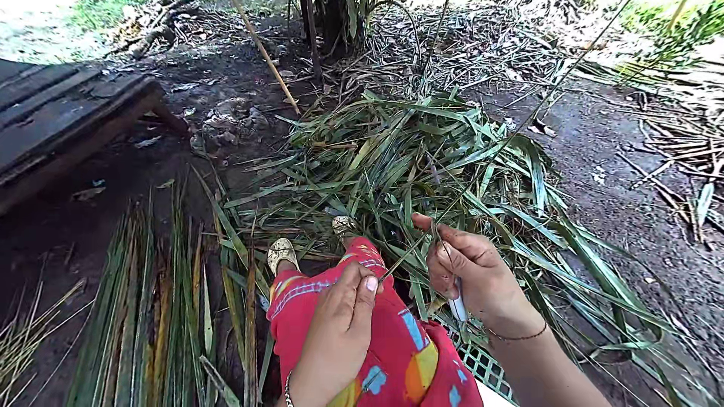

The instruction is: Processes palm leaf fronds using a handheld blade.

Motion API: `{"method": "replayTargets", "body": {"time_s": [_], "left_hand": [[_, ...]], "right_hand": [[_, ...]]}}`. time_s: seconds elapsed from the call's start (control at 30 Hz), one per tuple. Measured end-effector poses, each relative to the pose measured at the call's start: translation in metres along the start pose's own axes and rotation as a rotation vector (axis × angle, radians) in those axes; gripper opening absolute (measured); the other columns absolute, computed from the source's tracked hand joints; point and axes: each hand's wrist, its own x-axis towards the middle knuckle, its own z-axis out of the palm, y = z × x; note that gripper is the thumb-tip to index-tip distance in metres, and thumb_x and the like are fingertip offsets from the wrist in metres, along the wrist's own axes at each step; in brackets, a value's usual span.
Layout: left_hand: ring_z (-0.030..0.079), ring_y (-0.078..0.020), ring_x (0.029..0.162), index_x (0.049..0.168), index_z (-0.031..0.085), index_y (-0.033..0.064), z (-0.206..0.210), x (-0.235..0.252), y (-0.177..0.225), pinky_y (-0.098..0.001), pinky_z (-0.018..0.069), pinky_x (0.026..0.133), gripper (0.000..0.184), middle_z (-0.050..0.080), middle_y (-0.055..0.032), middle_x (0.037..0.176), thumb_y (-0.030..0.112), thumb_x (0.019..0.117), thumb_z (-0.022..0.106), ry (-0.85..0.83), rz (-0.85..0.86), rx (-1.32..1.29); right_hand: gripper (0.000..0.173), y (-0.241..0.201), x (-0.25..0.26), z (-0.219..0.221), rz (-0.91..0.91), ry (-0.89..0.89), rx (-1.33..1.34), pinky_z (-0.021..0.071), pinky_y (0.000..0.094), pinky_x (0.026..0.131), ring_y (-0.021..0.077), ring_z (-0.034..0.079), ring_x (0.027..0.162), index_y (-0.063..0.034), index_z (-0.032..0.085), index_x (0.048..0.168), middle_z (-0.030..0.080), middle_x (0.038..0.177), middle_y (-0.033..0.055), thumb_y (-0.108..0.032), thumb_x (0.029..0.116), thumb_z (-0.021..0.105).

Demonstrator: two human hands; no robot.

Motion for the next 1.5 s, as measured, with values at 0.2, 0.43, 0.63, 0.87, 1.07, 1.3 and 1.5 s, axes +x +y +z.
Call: {"method": "replayTargets", "body": {"time_s": [0.2,0.43,0.63,0.87,1.07,1.3,1.5], "left_hand": [[0.042,0.0092,0.059,0.098,0.061,0.0071,0.0,0.003,-0.002,-0.009,0.0356,0.054,0.025,0.048,0.0121,0.071,0.02,0.1066,0.041,0.027,-0.002,0.125],[0.038,0.0102,0.054,0.098,0.06,0.0164,-0.03,-0.014,-0.016,-0.0091,0.0323,0.049,0.022,0.046,0.0182,0.07,0.027,0.1073,0.042,-0.042,-0.094,0.01],[0.044,0.0118,0.059,0.101,0.059,0.0176,-0.083,-0.039,-0.019,-0.0091,0.0373,0.052,0.021,0.052,0.0216,0.074,0.015,0.1061,0.039,-0.068,-0.24,0.008],[0.054,-0.0137,0.062,0.112,0.063,-0.0057,-0.15,-0.036,-0.041,-0.0363,0.0466,0.059,0.036,0.059,-0.0068,0.075,0.022,0.1094,0.039,-0.248,-0.167,0.551],[0.056,0.0068,0.066,0.098,0.069,0.0054,-0.092,-0.005,-0.027,-0.0105,0.047,0.061,0.037,0.066,0.0026,0.078,0.036,0.1052,0.05,0.075,0.189,0.498],[0.058,-0.0007,0.068,0.095,0.068,-0.0046,-0.113,-0.022,-0.034,-0.0161,0.0487,0.065,0.038,0.066,-0.0083,0.077,0.027,0.1058,0.05,0.043,0.152,0.578],[0.062,-0.0096,0.072,0.101,0.063,-0.0174,-0.181,-0.062,-0.069,-0.0256,0.053,0.072,0.04,0.066,-0.0205,0.082,0.02,0.107,0.048,0.067,0.008,0.638]], "right_hand": [[0.038,0.007,-0.004,0.014,0.181,-0.239,0.032,0.0381,0.0102,0.048,-0.0079,0.044,0.053,-0.0064,0.056,0.14,0.05,0.066,-0.0186,-0.019,0.1054,0.046],[0.041,-0.018,0.028,-0.033,0.112,0.042,0.025,0.0405,0.0123,0.044,-0.0034,0.044,0.043,-0.0113,0.061,0.137,0.048,0.054,-0.0112,-0.016,0.1028,0.04],[0.042,-0.04,0.047,-0.079,0.017,0.247,-0.061,0.0366,0.0126,0.037,-0.0028,0.039,0.038,-0.0142,0.055,0.141,0.042,0.052,-0.0104,-0.021,0.1093,0.029],[0.039,-0.048,0.051,-0.097,-0.049,0.396,-0.114,0.037,0.0136,0.038,-0.0019,0.038,0.038,-0.0146,0.056,0.14,0.041,0.054,-0.0099,-0.022,0.1114,0.03],[0.043,-0.032,0.044,-0.057,-0.015,0.164,-0.053,0.0445,0.0159,0.044,0.0009,0.046,0.042,-0.0137,0.054,0.145,0.045,0.054,-0.0075,-0.019,0.1073,0.034],[0.041,-0.032,0.049,-0.082,-0.006,0.228,-0.073,0.0401,0.0139,0.04,-0.0009,0.042,0.04,-0.0116,0.057,0.14,0.044,0.052,-0.0087,-0.018,0.1082,0.032],[0.041,-0.045,0.061,-0.144,-0.04,0.432,-0.085,0.0383,0.0142,0.039,-0.0012,0.04,0.04,-0.0163,0.053,0.142,0.043,0.055,-0.0103,-0.022,0.1113,0.027]]}}
